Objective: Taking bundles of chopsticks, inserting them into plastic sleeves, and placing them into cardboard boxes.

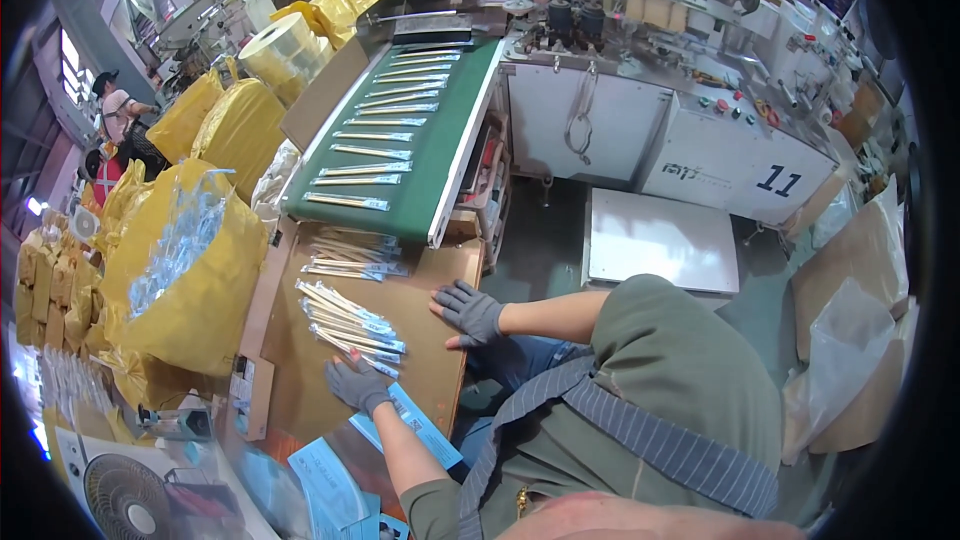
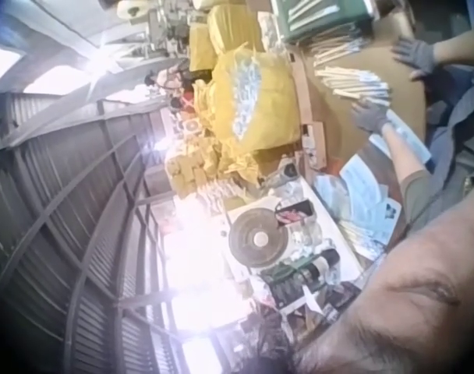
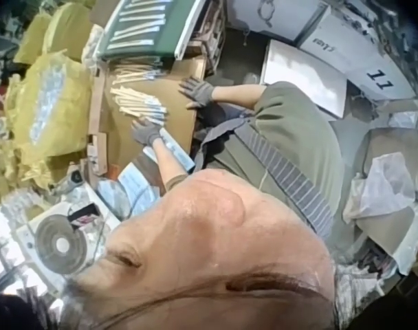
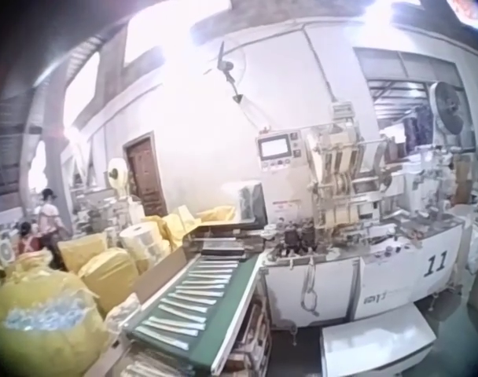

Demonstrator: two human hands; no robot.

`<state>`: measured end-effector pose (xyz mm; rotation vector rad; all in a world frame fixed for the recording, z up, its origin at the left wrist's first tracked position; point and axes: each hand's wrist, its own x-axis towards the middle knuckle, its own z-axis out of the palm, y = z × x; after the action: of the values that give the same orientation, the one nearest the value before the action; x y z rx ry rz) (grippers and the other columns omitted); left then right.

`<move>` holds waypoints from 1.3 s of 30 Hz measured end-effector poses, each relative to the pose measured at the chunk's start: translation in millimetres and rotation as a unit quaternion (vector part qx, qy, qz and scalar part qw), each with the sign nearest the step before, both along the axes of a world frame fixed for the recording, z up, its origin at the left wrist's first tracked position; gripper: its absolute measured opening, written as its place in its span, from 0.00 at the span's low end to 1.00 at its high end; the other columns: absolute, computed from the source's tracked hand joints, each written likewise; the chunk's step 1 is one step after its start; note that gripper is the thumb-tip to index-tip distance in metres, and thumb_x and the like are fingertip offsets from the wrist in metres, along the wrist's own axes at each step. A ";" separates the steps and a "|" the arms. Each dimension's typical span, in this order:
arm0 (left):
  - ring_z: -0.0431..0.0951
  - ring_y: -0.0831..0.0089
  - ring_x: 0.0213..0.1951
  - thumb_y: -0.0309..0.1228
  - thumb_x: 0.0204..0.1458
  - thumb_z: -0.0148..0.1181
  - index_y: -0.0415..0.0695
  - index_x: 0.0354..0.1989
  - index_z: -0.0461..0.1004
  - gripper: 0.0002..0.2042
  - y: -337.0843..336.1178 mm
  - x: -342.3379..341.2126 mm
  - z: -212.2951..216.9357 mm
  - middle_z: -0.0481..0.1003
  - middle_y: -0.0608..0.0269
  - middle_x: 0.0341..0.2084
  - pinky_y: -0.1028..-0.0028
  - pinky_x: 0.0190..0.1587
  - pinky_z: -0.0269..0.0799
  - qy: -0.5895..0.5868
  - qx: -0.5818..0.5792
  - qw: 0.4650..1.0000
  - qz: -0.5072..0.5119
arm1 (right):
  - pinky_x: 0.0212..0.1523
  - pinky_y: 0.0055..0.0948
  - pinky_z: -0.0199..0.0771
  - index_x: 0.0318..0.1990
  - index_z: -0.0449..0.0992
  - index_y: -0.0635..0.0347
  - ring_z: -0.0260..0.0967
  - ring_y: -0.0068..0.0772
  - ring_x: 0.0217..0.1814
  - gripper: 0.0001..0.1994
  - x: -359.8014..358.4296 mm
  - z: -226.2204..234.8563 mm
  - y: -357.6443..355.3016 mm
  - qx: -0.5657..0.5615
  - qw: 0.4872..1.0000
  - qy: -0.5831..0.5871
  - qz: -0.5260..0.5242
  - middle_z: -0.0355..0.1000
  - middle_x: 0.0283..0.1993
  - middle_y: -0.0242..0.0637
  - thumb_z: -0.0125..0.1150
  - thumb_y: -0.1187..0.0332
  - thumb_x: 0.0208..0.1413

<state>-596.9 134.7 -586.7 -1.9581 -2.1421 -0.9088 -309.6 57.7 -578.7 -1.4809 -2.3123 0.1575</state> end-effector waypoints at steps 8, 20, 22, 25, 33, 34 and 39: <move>0.64 0.51 0.58 0.51 0.57 0.46 0.34 0.51 0.70 0.29 1.4 -4.5 -6.4 0.67 0.43 0.54 0.59 0.60 0.56 0.003 0.000 1.000 -0.009 | 0.68 0.54 0.35 0.64 0.53 0.68 0.43 0.57 0.70 0.45 1.0 -1.7 1.4 0.001 1.000 -0.001 0.000 0.49 0.68 0.58 0.43 0.35 0.51; 0.64 0.52 0.58 0.52 0.57 0.46 0.35 0.52 0.70 0.29 1.9 -3.6 -2.7 0.67 0.44 0.54 0.58 0.60 0.56 0.000 -0.004 1.000 -0.008 | 0.69 0.53 0.34 0.64 0.52 0.68 0.42 0.56 0.71 0.44 0.4 -2.7 1.1 -0.007 1.000 -0.004 0.000 0.47 0.69 0.57 0.43 0.36 0.52; 0.64 0.51 0.58 0.52 0.57 0.46 0.35 0.51 0.70 0.29 1.5 -3.2 -3.2 0.67 0.44 0.54 0.58 0.60 0.56 0.005 -0.003 1.000 -0.008 | 0.69 0.53 0.34 0.64 0.52 0.68 0.41 0.56 0.72 0.44 0.7 -2.5 0.8 -0.008 1.000 -0.005 -0.002 0.47 0.69 0.57 0.43 0.36 0.52; 0.64 0.51 0.57 0.52 0.57 0.46 0.35 0.51 0.70 0.29 1.1 -2.3 -3.2 0.67 0.44 0.54 0.58 0.60 0.56 -0.005 -0.007 1.000 -0.007 | 0.69 0.54 0.34 0.64 0.52 0.67 0.42 0.56 0.71 0.44 1.2 -1.8 0.1 -0.009 1.000 -0.003 -0.001 0.47 0.69 0.57 0.43 0.37 0.52; 0.64 0.50 0.58 0.54 0.56 0.46 0.35 0.51 0.70 0.31 0.3 -2.4 -0.6 0.67 0.43 0.54 0.57 0.60 0.56 -0.014 -0.019 1.000 -0.010 | 0.69 0.53 0.33 0.65 0.52 0.67 0.41 0.57 0.72 0.44 -0.6 -2.0 0.4 -0.031 1.000 0.005 0.003 0.45 0.69 0.57 0.44 0.37 0.51; 0.64 0.49 0.58 0.54 0.56 0.46 0.35 0.51 0.70 0.31 -2.2 -3.6 2.1 0.67 0.42 0.54 0.57 0.60 0.56 -0.023 -0.025 0.999 -0.010 | 0.69 0.53 0.33 0.65 0.52 0.67 0.41 0.57 0.72 0.44 -1.5 -1.1 0.5 -0.033 0.999 0.005 0.014 0.45 0.69 0.57 0.44 0.37 0.51; 0.64 0.49 0.57 0.54 0.56 0.46 0.34 0.51 0.71 0.30 1.0 -3.1 -2.5 0.67 0.42 0.54 0.57 0.61 0.56 -0.007 -0.004 1.000 -0.004 | 0.69 0.53 0.34 0.64 0.53 0.67 0.42 0.58 0.71 0.43 1.2 1.8 -0.4 -0.017 1.000 0.008 0.002 0.47 0.68 0.57 0.44 0.37 0.52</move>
<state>-600.0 135.7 -589.2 -1.9722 -2.1511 -0.9197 -308.4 57.2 -576.9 -1.4847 -2.3112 0.2098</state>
